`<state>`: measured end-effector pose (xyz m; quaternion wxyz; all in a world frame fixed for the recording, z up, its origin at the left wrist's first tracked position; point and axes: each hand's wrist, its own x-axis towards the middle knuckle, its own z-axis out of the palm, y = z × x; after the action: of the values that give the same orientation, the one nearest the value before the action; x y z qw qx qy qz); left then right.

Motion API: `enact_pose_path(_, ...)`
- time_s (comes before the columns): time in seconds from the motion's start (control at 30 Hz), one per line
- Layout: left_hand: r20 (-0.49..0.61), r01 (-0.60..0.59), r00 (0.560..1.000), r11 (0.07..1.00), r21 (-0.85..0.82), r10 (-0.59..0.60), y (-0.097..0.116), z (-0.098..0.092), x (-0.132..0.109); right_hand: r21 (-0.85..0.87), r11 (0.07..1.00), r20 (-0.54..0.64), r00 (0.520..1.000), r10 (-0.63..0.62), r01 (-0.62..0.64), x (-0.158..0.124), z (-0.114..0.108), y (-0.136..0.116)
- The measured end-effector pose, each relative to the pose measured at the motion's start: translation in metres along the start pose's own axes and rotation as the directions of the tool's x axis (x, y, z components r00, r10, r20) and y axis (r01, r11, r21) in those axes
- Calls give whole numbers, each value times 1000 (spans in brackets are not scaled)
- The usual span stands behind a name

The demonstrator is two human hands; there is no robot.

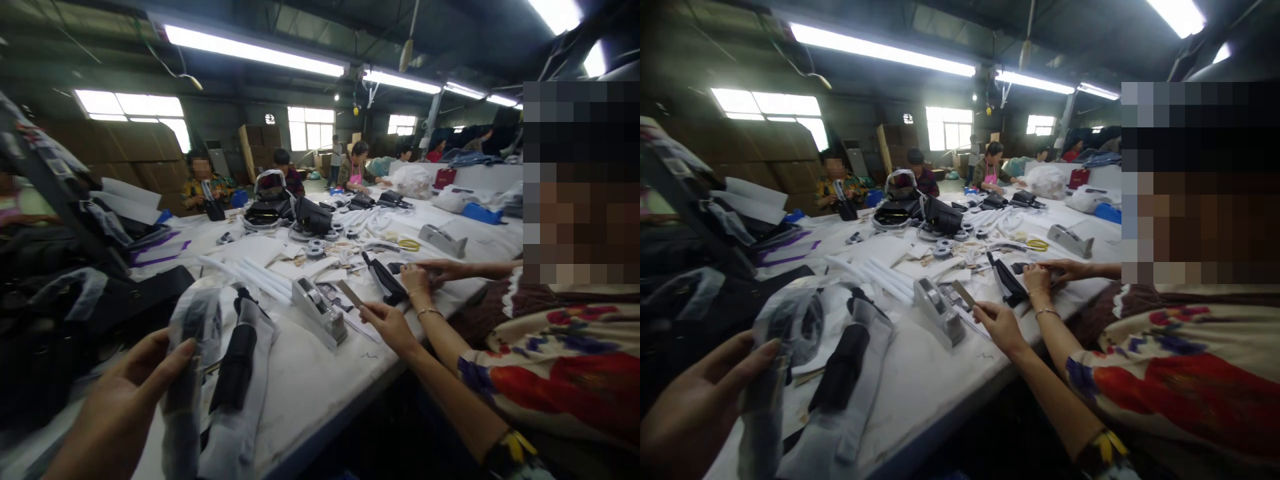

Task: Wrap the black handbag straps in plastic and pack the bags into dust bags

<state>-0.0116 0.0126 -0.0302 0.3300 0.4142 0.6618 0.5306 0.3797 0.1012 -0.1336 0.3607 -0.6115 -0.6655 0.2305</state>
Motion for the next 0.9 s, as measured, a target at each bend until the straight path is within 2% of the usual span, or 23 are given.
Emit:
enact_pose_path(0.07, 105, 6, 995, 997, -77, 2, 6, 3, -8, 262, 964, 145, 986, -88, 48, -9, 3, -36)
enact_pose_path(0.13, 147, -30, 988, 992, -122, 48, 10, 6, -13, 471, 881, 289, 938, -193, 36, -18, 9, -73)
enact_pose_path(0.17, 154, -44, 986, 989, -138, 65, 11, 7, -15, 522, 853, 334, 912, -237, 31, -21, 12, -90)
enact_pose_path(0.3, 201, -77, 973, 980, -182, 114, 16, 9, -22, 493, 860, 368, 864, -342, 131, -22, 30, -139)
enact_pose_path(0.4, 210, -104, 968, 981, -164, 138, 20, 7, -28, 483, 845, 361, 827, -431, 229, -14, 44, -161)
enact_pose_path(0.47, 214, -116, 966, 983, -145, 145, 23, 7, -32, 543, 806, 371, 793, -483, 237, -8, 53, -175)
enact_pose_path(0.53, 225, -123, 962, 983, -135, 151, 26, 7, -35, 659, 737, 414, 746, -521, 150, -3, 60, -188)
enact_pose_path(0.6, 234, -130, 960, 985, -117, 155, 30, 7, -37, 750, 661, 475, 691, -545, 5, 0, 64, -200)
enact_pose_path(0.7, 238, -171, 954, 983, -68, 182, 34, 7, -38, 769, 609, 577, 620, -532, -194, 3, 65, -212)
enact_pose_path(0.77, 236, -221, 947, 975, -10, 217, 35, 5, -38, 759, 590, 620, 586, -522, -276, 5, 61, -215)
enact_pose_path(0.83, 217, -281, 941, 957, 64, 262, 34, 3, -36, 756, 582, 628, 582, -516, -300, 4, 58, -217)
enact_pose_path(0.9, 181, -333, 934, 935, 125, 308, 32, 2, -34, 766, 584, 604, 614, -508, -270, 2, 58, -219)
